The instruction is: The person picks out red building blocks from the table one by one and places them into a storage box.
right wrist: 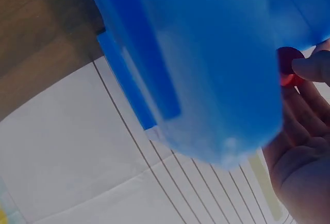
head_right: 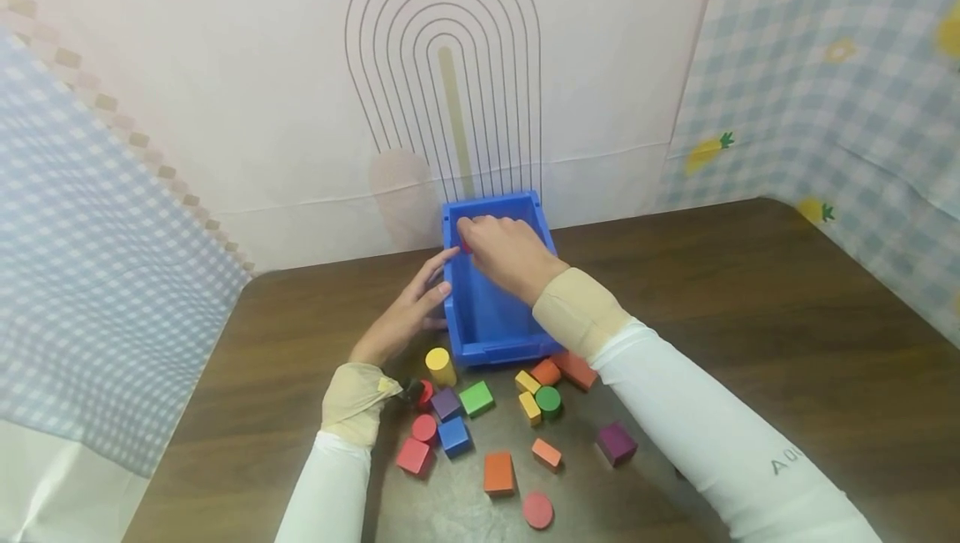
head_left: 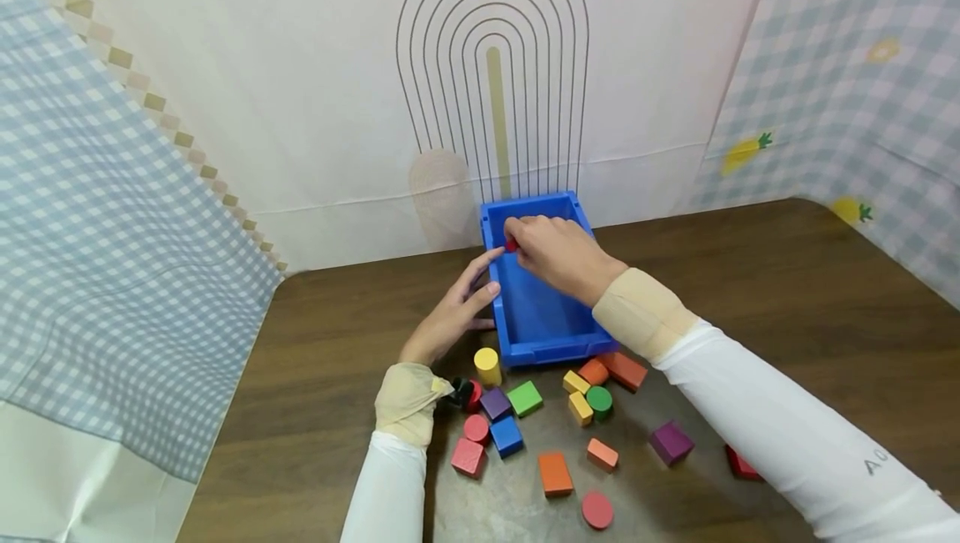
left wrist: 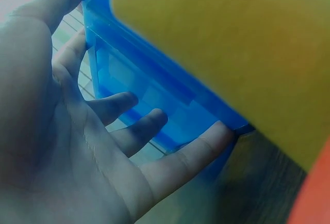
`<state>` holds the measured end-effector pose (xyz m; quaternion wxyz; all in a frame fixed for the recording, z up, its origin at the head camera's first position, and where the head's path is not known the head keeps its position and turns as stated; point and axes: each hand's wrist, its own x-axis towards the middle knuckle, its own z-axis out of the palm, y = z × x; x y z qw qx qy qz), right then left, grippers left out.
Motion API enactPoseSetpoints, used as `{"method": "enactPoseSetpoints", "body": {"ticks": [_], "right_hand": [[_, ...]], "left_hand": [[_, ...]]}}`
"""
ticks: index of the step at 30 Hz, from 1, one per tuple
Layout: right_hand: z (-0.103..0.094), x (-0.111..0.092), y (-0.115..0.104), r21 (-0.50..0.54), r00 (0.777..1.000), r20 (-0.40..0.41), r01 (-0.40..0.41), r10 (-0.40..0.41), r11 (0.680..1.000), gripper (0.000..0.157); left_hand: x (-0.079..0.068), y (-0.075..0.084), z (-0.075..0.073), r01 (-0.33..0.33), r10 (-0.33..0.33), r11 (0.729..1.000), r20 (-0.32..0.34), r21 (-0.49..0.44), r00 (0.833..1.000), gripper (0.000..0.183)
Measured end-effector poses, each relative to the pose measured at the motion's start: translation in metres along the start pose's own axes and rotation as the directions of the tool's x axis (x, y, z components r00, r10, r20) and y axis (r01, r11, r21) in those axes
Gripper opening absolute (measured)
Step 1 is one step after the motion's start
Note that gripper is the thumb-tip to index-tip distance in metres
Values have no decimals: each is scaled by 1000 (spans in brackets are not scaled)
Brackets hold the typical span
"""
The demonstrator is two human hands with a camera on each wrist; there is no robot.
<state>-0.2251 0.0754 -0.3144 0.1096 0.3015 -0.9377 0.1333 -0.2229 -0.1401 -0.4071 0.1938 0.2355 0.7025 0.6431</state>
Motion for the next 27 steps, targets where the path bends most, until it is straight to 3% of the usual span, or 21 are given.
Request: {"method": "enactPoseSetpoints", "body": {"ticks": [12,21,27], "right_hand": [[3,21,8,-91,993,112,-37,47,995,16],[-10,29,5,-85,997,58,-41,46,996,10],[-12,36,4,-32,992,65,-106,108,994,14]], "left_hand": [[2,-2,2,-13,13,1000,-3,-20,1000,54],[2,2,-1,-21,21,999,-2,-32,1000,56],[2,0,2,-4,4,999,-6,-39,1000,57]]}}
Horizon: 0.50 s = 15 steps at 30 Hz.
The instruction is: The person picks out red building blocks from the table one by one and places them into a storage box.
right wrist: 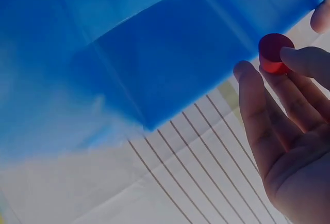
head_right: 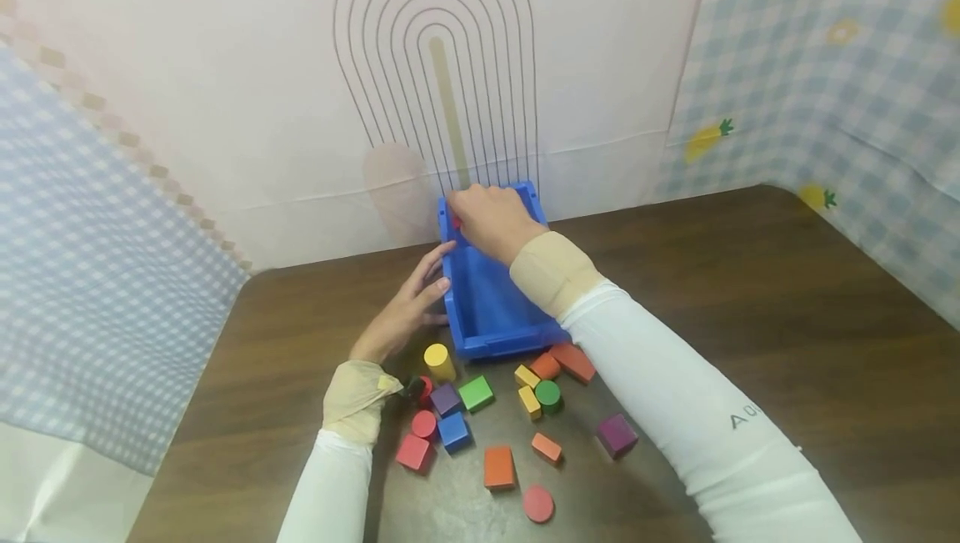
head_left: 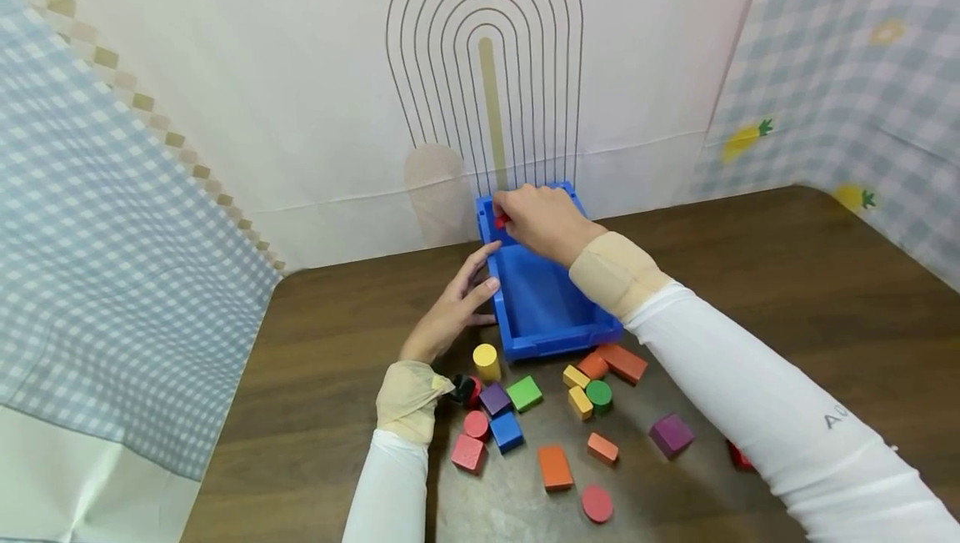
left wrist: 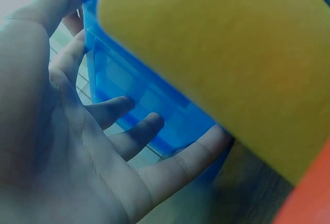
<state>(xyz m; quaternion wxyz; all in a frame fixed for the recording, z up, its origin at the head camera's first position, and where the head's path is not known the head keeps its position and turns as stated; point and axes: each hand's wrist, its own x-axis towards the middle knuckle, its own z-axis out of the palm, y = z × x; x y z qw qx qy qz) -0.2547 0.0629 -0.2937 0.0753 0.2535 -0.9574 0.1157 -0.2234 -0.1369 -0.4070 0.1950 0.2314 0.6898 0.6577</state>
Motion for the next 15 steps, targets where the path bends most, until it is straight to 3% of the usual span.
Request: {"method": "enactPoseSetpoints", "body": {"ticks": [8,15], "right_hand": [[4,10,-3,111,996,34,-83,80,990,17],[16,9,-3,153,977,29,-211,209,965,15]], "left_hand": [[2,-2,1,-2,2,1000,-14,-2,1000,56],[6,-2,4,-5,5,1000,-10,0,1000,57]]}}
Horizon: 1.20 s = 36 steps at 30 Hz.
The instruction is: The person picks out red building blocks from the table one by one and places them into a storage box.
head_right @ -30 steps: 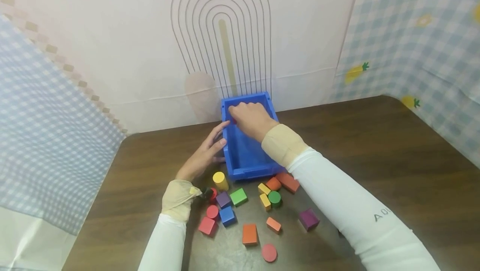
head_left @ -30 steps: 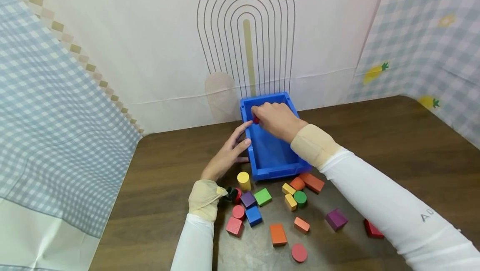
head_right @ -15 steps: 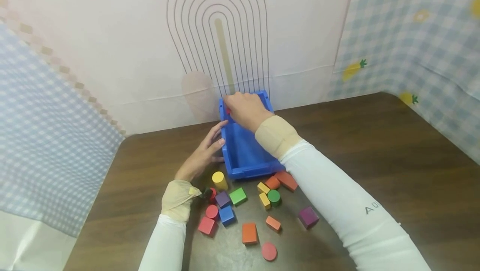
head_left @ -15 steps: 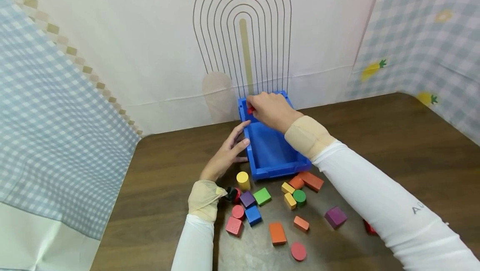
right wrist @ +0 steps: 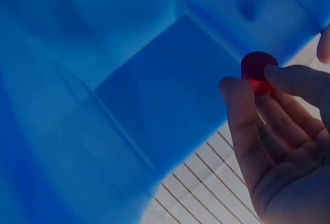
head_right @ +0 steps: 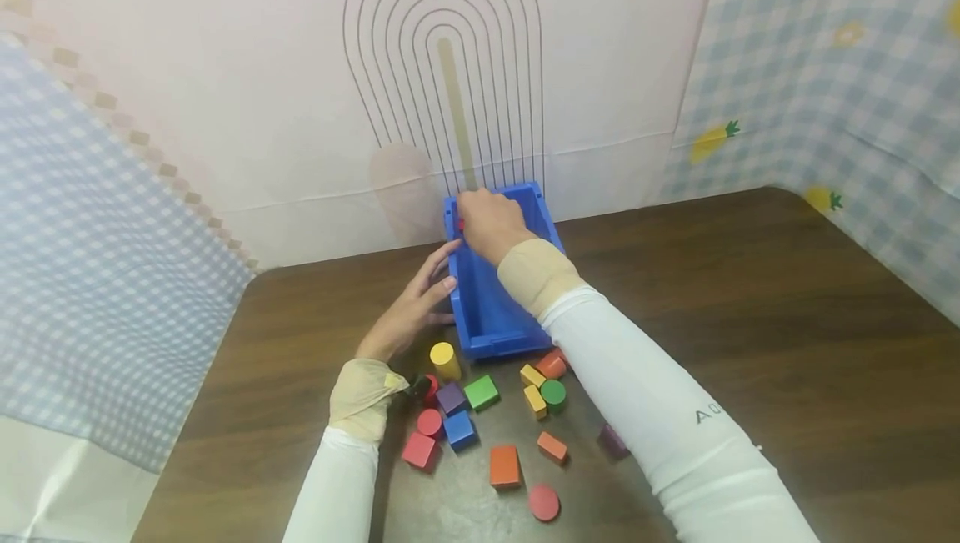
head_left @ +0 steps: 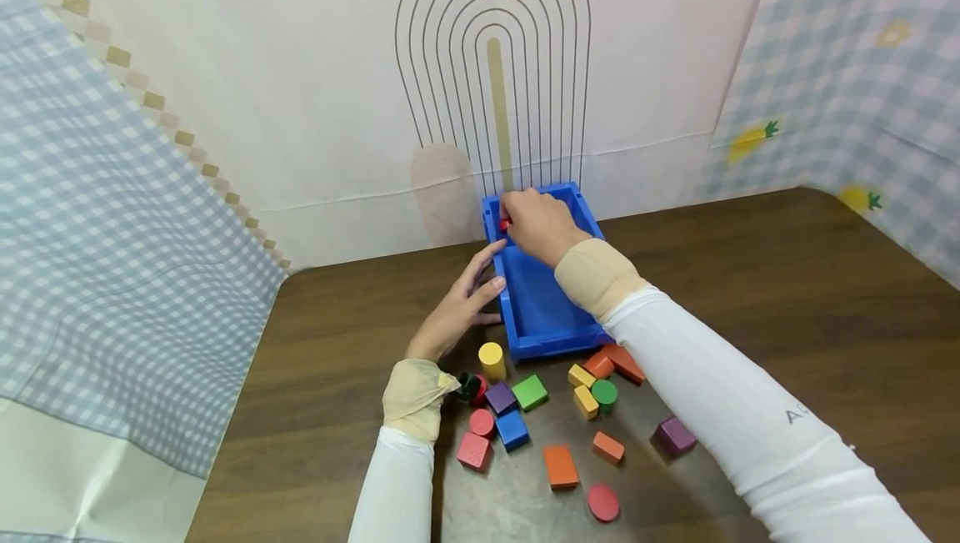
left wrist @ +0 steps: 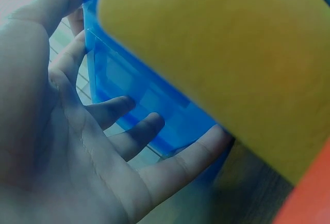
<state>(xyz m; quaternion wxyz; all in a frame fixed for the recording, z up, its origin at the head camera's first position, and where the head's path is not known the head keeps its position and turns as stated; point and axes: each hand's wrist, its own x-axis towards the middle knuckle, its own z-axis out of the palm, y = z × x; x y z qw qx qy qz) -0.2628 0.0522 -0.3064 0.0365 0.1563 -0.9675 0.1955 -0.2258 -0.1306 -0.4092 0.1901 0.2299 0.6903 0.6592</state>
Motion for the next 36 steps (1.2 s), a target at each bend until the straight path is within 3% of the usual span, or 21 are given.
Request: {"method": "enactPoseSetpoints", "body": {"ticks": [7,12,23,36], "right_hand": [[12,4,-2,156,994,26,-107,104,982,17],[19,4,-2,201,986,49,-167,160,965,20],[28,8,10,208,988,34,-154,150,966,20],[34,12,7,256,990,13,-136,137,957,22]], "left_hand": [[0,1,1,-2,2,1000,-13,-14,1000,57],[-2,2,2,-4,4,1000,-8,-14,1000,56],[-5,9,3,-1,1,1000,-17,4,1000,58],[-12,7,0,-9,9,1000,-18,-6,1000,59]]}}
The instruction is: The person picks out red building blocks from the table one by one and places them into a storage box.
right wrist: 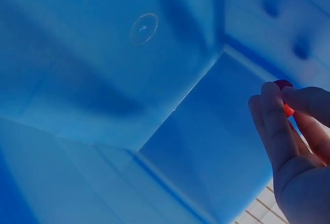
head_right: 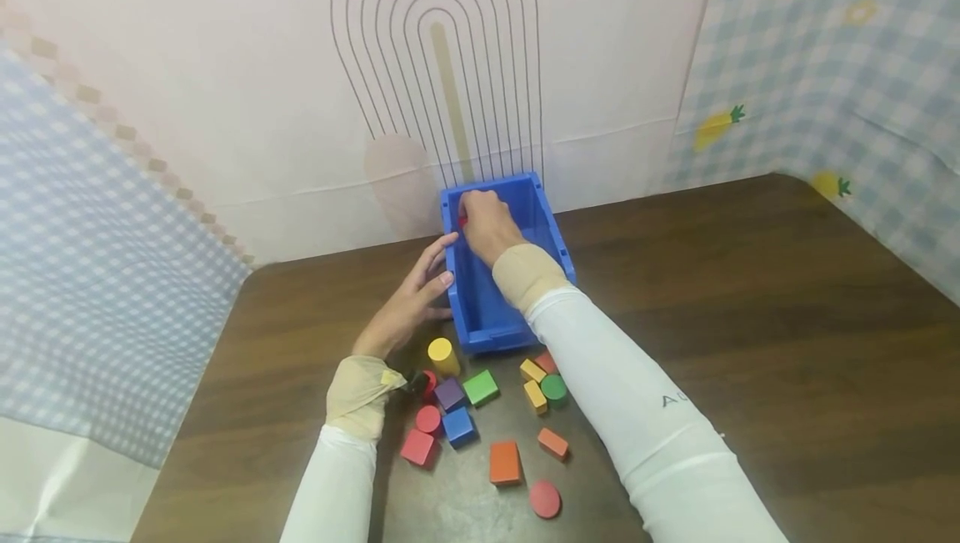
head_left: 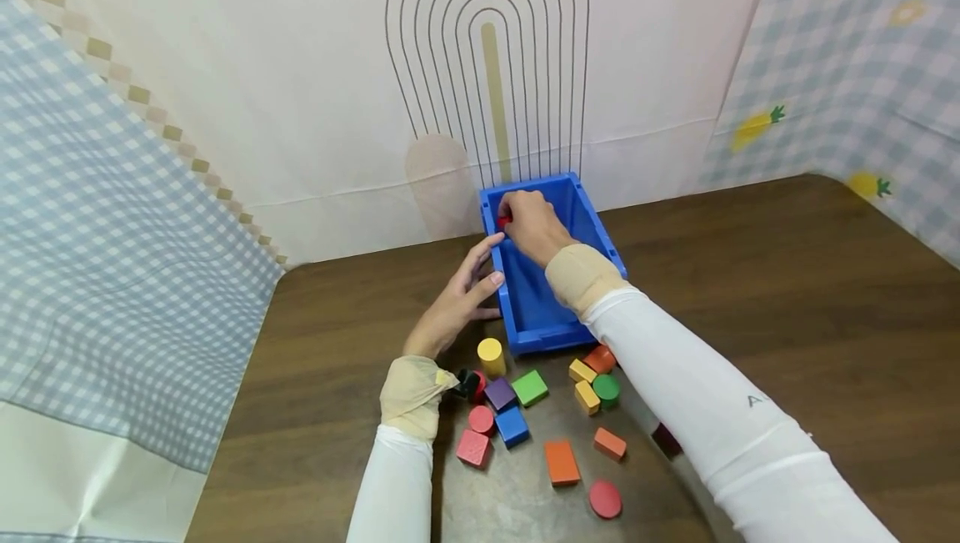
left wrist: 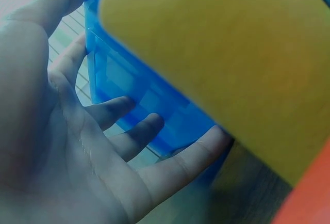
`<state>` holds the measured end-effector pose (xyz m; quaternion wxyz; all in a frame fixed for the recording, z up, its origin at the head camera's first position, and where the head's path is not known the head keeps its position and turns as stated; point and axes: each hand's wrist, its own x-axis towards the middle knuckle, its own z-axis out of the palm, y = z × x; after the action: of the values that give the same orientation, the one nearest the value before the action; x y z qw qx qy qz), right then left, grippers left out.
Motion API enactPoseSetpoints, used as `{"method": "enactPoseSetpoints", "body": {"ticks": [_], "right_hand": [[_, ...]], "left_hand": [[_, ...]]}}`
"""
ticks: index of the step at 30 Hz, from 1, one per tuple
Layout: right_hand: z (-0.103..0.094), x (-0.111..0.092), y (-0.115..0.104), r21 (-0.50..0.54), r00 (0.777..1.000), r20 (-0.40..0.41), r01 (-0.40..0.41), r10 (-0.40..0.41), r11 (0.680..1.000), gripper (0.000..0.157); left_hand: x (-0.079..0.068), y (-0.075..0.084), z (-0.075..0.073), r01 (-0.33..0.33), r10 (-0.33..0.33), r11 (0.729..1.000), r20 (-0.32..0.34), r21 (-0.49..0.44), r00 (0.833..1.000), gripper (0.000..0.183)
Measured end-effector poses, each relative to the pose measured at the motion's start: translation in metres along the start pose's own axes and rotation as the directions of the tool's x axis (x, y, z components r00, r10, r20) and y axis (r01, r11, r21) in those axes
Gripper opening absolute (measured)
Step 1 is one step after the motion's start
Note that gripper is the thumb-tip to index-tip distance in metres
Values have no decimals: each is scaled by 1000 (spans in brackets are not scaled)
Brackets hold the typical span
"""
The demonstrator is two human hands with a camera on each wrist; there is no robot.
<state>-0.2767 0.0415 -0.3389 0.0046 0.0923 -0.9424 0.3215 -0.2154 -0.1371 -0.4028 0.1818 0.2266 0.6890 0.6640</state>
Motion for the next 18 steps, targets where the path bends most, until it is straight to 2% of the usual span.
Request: {"method": "enactPoseSetpoints", "body": {"ticks": [6,13,18], "right_hand": [[2,1,6,-18,1000,4,17,-17,1000,20],[9,4,11,-56,998,56,-24,27,998,16],[7,7,12,-77,998,58,-8,13,997,15]], "left_hand": [[0,2,1,-1,1,1000,-8,6,1000,57],[-3,3,1,-2,2,1000,-1,12,1000,59],[-3,5,0,-15,15,1000,-8,21,1000,59]]}}
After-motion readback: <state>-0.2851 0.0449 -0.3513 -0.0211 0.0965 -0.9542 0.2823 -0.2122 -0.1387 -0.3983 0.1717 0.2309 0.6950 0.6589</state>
